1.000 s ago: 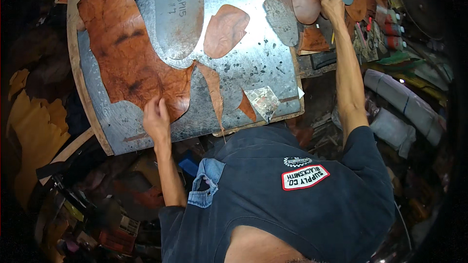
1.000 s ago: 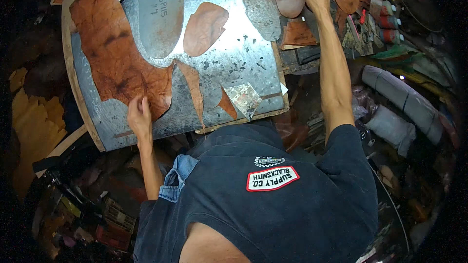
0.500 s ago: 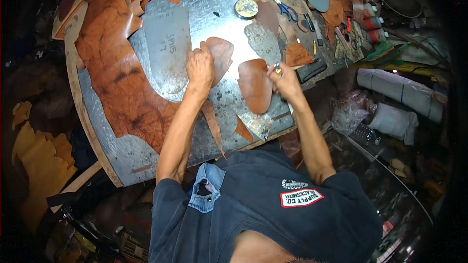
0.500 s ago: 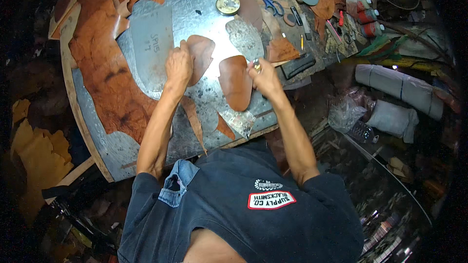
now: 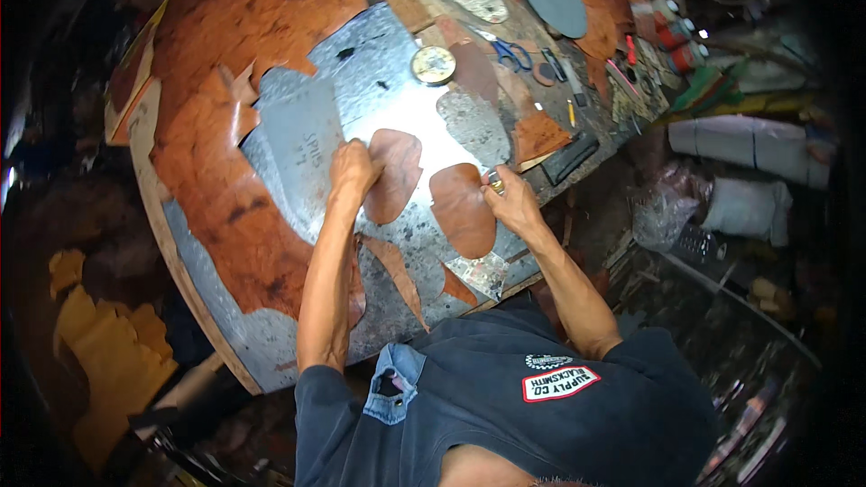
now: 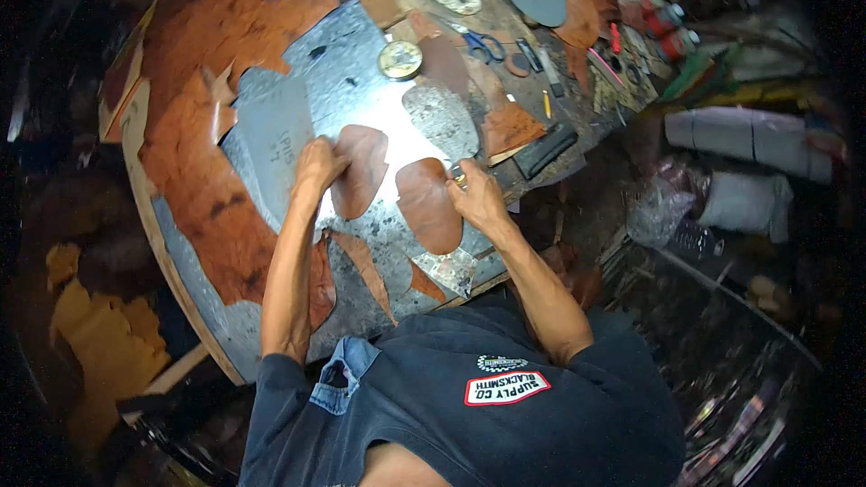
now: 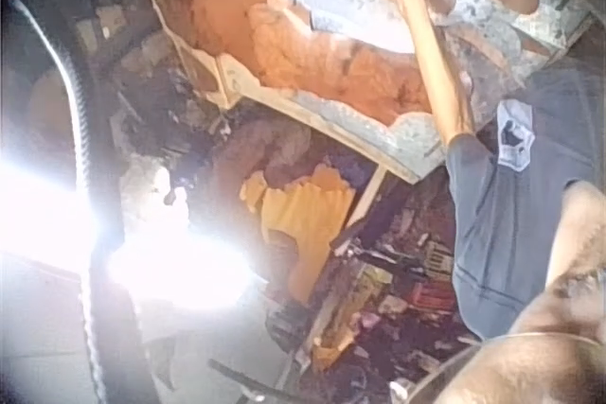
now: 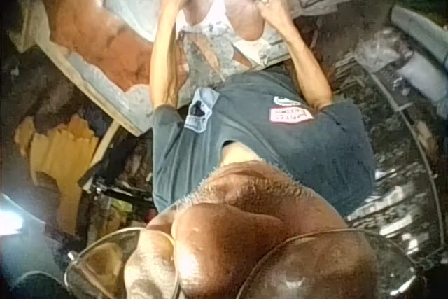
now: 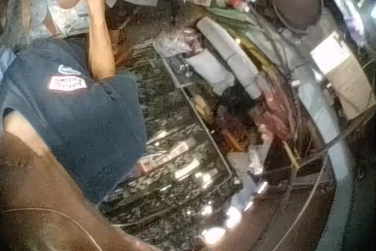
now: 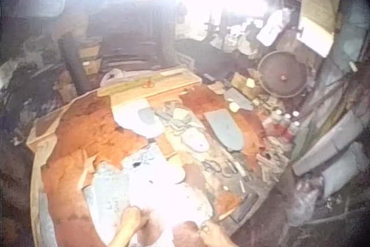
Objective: Tracing and cutting pieces from a large sheet of brown leather using metal templates and a knife.
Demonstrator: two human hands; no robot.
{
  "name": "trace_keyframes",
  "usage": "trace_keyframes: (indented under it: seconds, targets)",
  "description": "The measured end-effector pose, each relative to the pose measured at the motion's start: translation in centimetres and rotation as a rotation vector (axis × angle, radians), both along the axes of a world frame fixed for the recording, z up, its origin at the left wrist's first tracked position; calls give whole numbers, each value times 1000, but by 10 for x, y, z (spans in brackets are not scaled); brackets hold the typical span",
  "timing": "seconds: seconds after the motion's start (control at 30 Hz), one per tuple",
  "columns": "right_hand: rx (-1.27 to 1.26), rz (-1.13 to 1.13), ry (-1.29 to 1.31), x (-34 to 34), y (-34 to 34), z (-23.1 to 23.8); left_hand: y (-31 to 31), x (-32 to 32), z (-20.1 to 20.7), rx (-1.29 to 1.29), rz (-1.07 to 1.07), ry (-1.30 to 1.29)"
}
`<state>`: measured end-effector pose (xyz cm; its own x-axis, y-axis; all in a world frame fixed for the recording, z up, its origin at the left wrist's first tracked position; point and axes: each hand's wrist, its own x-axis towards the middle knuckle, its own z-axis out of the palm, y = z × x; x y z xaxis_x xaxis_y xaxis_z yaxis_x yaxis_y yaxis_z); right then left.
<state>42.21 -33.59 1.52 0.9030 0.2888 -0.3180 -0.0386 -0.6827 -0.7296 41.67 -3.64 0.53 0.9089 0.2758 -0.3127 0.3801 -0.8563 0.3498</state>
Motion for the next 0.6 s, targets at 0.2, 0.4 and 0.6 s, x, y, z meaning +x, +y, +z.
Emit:
trace_keyframes:
  seconds: [0.2,0.4,0.6]
  targets:
    - [0,-8,5,-2,5,6,-7,-2,8,-129,65,69]
    - [41,-20,-38,-6,3,8,36,13,-6,-865,97,-57]
    - [49,24,-106,-5,2,0,67,126,24,-1082,403,-393]
